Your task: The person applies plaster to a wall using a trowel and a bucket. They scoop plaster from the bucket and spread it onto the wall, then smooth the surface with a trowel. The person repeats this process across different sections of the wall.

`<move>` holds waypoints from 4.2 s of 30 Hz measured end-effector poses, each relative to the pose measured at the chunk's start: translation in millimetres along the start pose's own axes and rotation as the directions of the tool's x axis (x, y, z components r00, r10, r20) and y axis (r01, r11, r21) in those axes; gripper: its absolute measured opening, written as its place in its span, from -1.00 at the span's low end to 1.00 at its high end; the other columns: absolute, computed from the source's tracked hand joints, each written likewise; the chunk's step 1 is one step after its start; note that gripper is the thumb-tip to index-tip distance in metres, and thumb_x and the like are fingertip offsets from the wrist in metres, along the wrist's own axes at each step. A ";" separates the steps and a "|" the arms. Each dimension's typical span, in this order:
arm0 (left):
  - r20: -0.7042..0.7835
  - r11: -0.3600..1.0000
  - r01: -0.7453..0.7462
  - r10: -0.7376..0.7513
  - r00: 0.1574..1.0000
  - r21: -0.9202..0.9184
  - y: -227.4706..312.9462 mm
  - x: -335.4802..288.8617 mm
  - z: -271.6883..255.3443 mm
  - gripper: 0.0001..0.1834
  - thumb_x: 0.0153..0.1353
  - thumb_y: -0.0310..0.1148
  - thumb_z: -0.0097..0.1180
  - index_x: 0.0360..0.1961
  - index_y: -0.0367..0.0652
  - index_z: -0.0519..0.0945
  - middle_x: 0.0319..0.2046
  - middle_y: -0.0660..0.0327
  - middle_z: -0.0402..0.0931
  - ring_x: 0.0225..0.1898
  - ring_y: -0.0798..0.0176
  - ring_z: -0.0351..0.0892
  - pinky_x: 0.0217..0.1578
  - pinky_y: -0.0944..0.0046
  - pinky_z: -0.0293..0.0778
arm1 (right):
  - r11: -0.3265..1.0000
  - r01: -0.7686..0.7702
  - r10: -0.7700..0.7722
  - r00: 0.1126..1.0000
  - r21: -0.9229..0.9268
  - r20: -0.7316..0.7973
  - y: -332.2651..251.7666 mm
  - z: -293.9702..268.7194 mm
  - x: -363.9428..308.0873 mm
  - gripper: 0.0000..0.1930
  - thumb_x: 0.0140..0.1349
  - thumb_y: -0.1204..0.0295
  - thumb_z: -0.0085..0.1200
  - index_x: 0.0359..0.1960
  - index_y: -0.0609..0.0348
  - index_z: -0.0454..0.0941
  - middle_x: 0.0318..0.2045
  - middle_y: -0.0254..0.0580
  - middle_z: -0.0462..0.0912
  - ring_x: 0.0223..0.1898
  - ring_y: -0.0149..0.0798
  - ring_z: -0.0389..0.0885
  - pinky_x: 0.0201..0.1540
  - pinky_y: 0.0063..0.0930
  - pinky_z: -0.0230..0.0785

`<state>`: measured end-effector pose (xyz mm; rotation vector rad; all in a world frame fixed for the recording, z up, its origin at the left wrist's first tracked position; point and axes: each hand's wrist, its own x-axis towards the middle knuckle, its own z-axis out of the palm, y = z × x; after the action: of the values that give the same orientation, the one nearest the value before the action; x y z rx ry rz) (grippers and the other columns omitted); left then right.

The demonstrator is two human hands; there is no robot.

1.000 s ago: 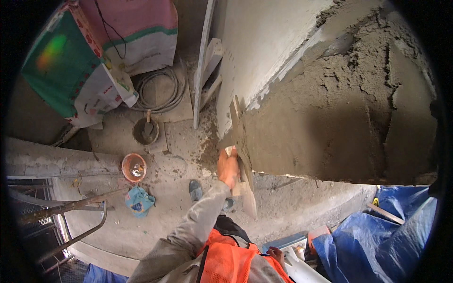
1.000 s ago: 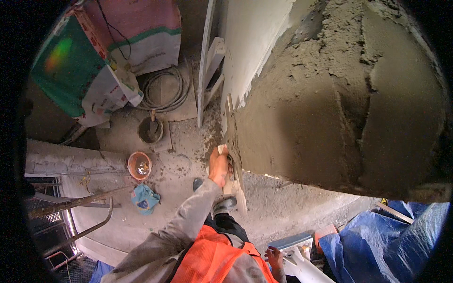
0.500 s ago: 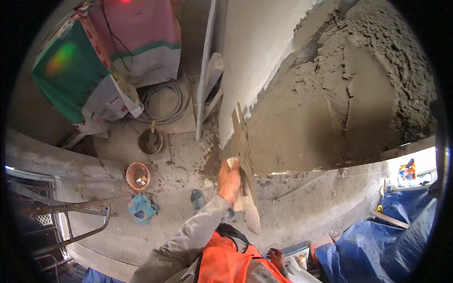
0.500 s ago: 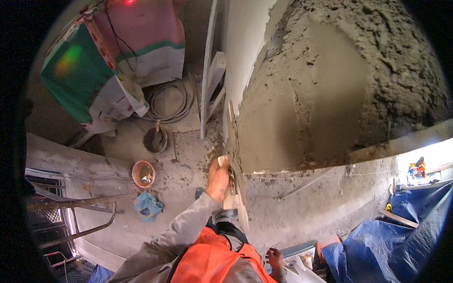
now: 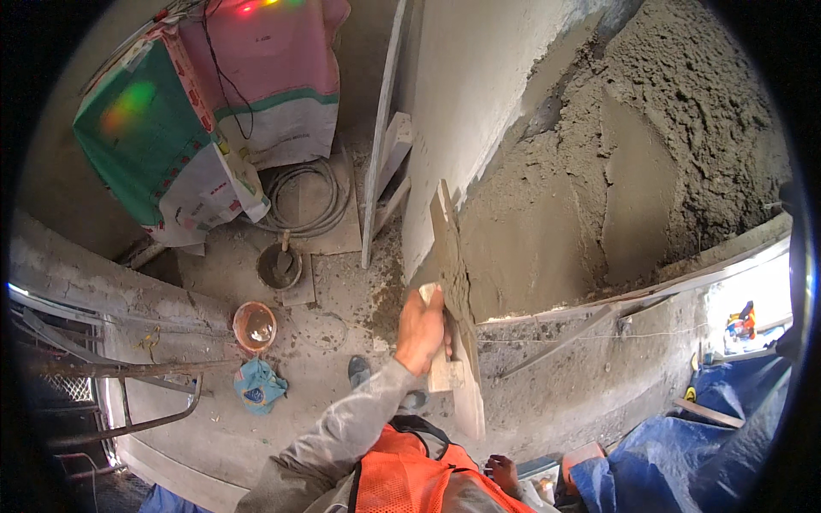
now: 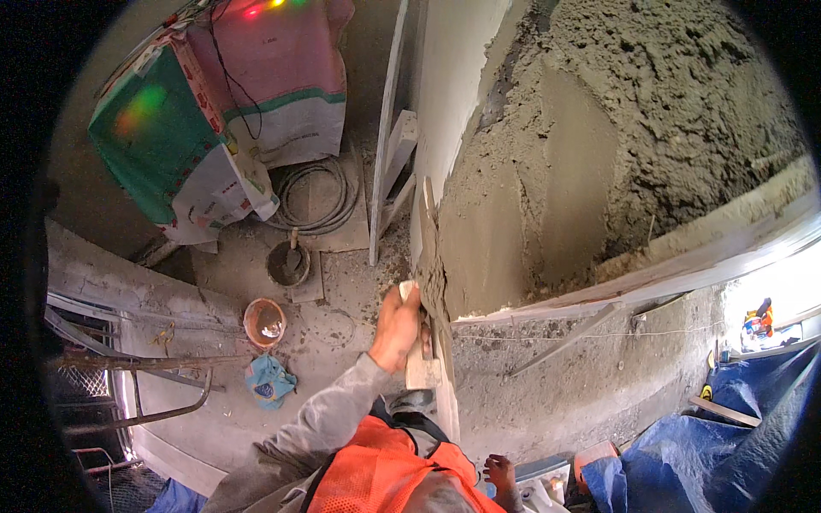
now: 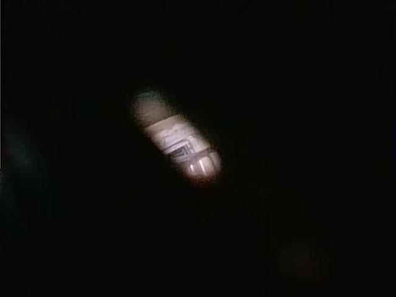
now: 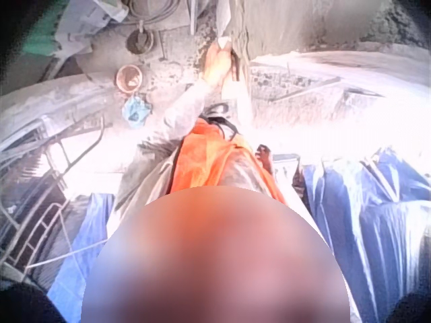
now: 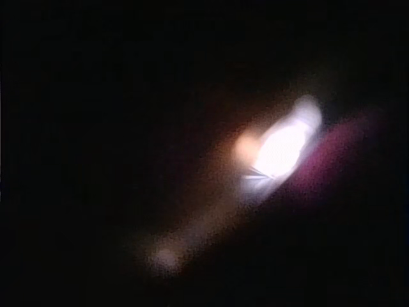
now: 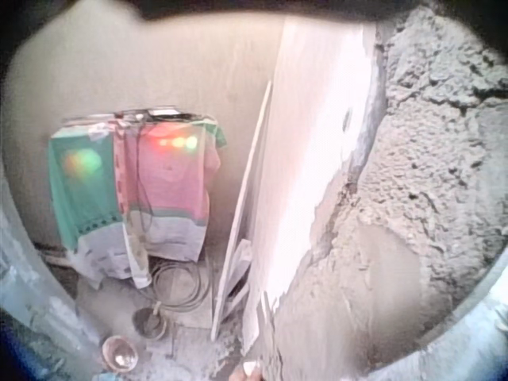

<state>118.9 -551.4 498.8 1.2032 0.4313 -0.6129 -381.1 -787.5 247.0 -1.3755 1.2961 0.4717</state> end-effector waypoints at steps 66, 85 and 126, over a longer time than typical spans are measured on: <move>0.108 0.896 -0.440 0.433 0.895 0.051 145.6 -76.9 54.3 -0.69 0.60 -0.15 -0.06 -0.09 -0.21 0.50 -0.49 0.26 0.45 -0.72 0.34 0.43 -0.78 0.27 0.41 | 0.999 0.042 -0.042 0.996 0.001 -0.077 -36.6 -25.8 68.5 -0.47 0.38 0.30 0.23 0.33 0.25 0.49 -0.18 -0.01 0.77 -0.35 -0.11 0.78 -0.43 -0.10 0.68; -0.323 0.858 -0.489 0.422 0.847 -0.160 106.5 -94.8 -135.3 -0.59 0.64 -0.04 -0.23 -0.11 -0.11 0.55 -0.50 0.20 0.57 -0.74 0.31 0.45 -0.78 0.26 0.34 | 0.999 -0.053 0.053 0.996 0.000 0.064 5.4 -46.6 72.9 -0.50 0.45 0.20 0.21 0.33 0.12 0.45 -0.11 -0.03 0.74 -0.23 -0.01 0.79 -0.28 0.07 0.70; -0.422 0.277 0.318 0.611 0.670 0.907 -126.1 540.5 -688.2 0.03 0.13 -0.42 0.44 0.56 -0.25 0.10 0.23 -0.11 0.41 0.23 -0.21 0.49 0.22 -0.04 0.47 | 0.629 0.205 -0.024 0.969 -0.750 0.245 -248.4 448.9 134.3 -0.74 0.38 0.53 0.18 0.08 0.23 0.66 -0.28 -0.14 0.82 -0.25 -0.30 0.81 -0.12 -0.35 0.61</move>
<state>457.0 -39.2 -137.6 2.7683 0.6056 -0.0469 49.4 -508.8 111.6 -2.0347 0.8147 1.1532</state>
